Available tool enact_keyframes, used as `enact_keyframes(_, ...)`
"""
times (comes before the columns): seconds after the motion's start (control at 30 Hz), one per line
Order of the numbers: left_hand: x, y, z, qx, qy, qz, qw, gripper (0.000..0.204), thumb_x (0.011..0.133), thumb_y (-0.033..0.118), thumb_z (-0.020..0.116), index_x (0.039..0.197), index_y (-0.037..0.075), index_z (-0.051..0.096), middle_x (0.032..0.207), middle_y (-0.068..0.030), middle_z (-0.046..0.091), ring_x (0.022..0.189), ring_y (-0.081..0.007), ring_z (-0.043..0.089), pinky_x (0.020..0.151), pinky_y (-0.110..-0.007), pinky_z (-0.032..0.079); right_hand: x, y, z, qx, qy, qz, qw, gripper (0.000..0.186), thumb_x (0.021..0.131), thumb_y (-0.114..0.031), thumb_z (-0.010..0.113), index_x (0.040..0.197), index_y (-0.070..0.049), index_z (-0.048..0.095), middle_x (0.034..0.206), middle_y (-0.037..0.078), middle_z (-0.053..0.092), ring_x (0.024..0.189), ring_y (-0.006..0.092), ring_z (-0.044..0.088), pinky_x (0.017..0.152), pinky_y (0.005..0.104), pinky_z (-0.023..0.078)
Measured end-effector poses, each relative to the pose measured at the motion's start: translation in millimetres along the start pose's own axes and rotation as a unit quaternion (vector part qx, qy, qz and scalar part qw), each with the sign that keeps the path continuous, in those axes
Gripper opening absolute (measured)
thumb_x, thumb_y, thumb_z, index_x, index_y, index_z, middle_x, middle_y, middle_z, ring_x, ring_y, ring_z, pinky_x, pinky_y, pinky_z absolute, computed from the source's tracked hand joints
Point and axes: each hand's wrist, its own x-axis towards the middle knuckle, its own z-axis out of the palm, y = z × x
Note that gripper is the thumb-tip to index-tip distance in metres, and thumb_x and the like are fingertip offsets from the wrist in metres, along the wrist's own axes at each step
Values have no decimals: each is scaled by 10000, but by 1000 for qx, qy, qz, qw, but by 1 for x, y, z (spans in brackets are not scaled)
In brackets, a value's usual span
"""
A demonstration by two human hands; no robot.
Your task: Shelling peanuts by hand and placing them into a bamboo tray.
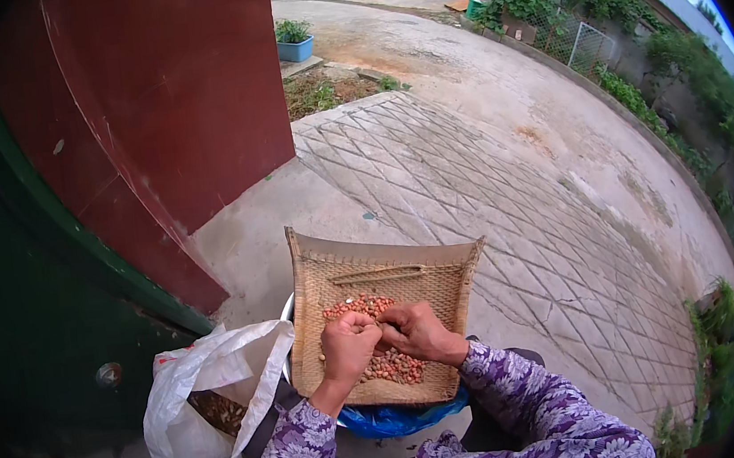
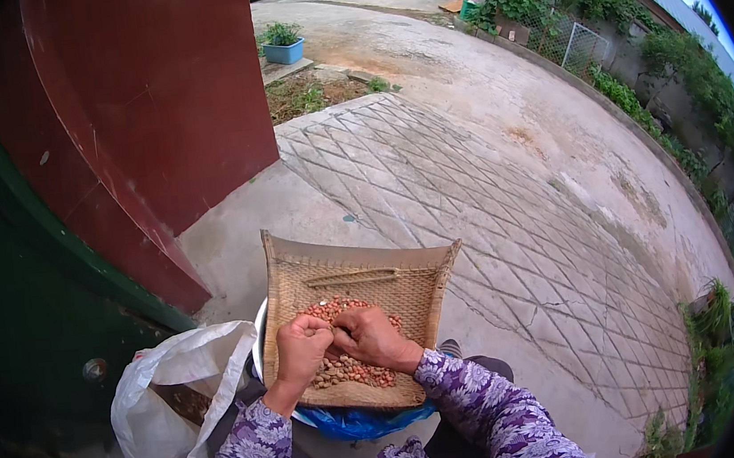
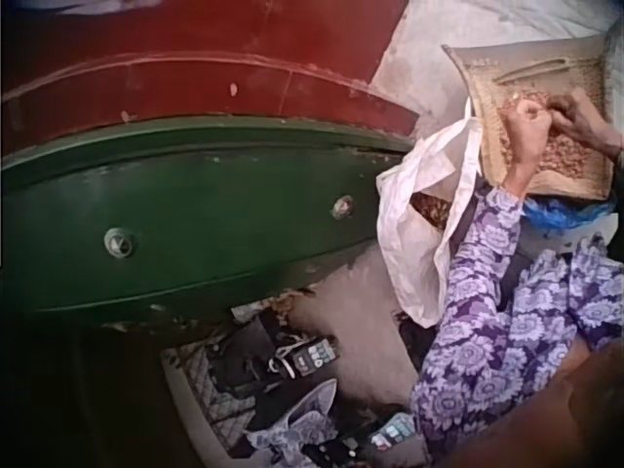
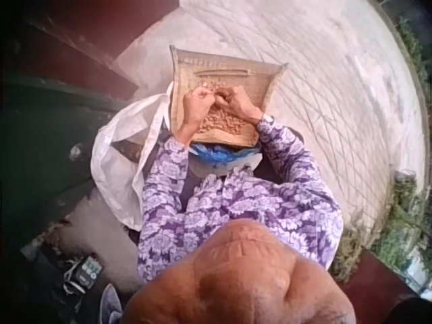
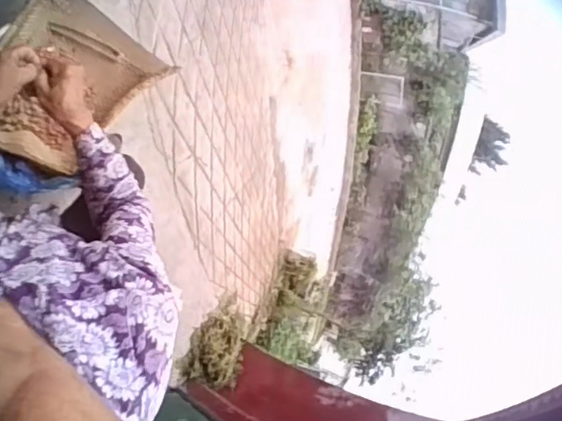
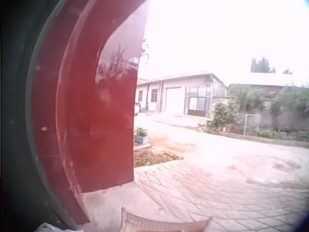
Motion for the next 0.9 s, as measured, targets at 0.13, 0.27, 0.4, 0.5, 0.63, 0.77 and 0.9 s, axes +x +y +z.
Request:
enact_keyframes(0.13, 7, 6, -3, -34, -1, 4, 999, 34, 753, -14, 565, 783, -26, 555, 657, -85, 615, 522, -133, 603, 473, -260, 526, 8, -2, 0, -11, 26, -18, 999, 138, 751, -91, 558, 651, 1, 536, 602, 173, 520, 546, 308, 539, 510, 380, 422)
enact_keyframes(0.27, 6, 3, -2, -41, 13, 19, 999, 27, 752, -22, 566, 779, -24, 560, 661, -73, 615, 523, -117, 594, 478, -252, 522, 6, -1, 4, -32, 46, -40, 998, 142, 748, -86, 559, 639, 0, 530, 593, 168, 521, 540, 315, 540, 500, 386, 418)
enact_keyframes(0.4, 7, -1, -3, -13, 18, 32, 999, 16, 765, -20, 553, 779, -26, 560, 666, -80, 615, 523, -120, 595, 479, -255, 525, 6, 5, 7, -4, 65, -26, 998, 92, 740, -86, 577, 722, 2, 596, 615, 159, 548, 540, 251, 558, 497, 335, 431)
enact_keyframes(0.5, 6, 1, 1, -69, 11, -4, 998, 24, 788, -4, 544, 797, -24, 553, 668, -104, 614, 515, -157, 611, 456, -256, 520, 2, 6, 4, 68, 56, 39, 995, 107, 746, -88, 566, 715, 11, 592, 583, 124, 528, 526, 165, 527, 486, 307, 414)
enact_keyframes(0.63, 7, -3, 3, -113, -17, -13, 993, 32, 802, 9, 539, 790, -7, 565, 662, -98, 609, 515, -158, 608, 458, -271, 528, -2, 3, -5, 94, 37, 110, 989, 137, 761, -104, 548, 717, 18, 590, 552, 56, 488, 545, 94, 480, 477, 283, 396)
enact_keyframes(0.77, 11, -9, -3, -124, -15, -37, 992, 32, 794, 8, 527, 789, 2, 559, 668, -97, 603, 515, -169, 606, 449, -290, 528, -1, 16, 4, 164, 63, 132, 976, 155, 779, -117, 538, 705, 7, 594, 544, 15, 493, 520, 74, 462, 445, 256, 365)
enact_keyframes(0.9, 16, -6, -5, -224, -23, -56, 973, 41, 795, 2, 519, 811, 6, 556, 688, -102, 609, 519, -181, 616, 466, -292, 535, 3, 18, -4, 234, 43, 243, 940, 203, 835, -157, 515, 690, -29, 577, 563, -33, 475, 483, 21, 391, 420, 192, 278)
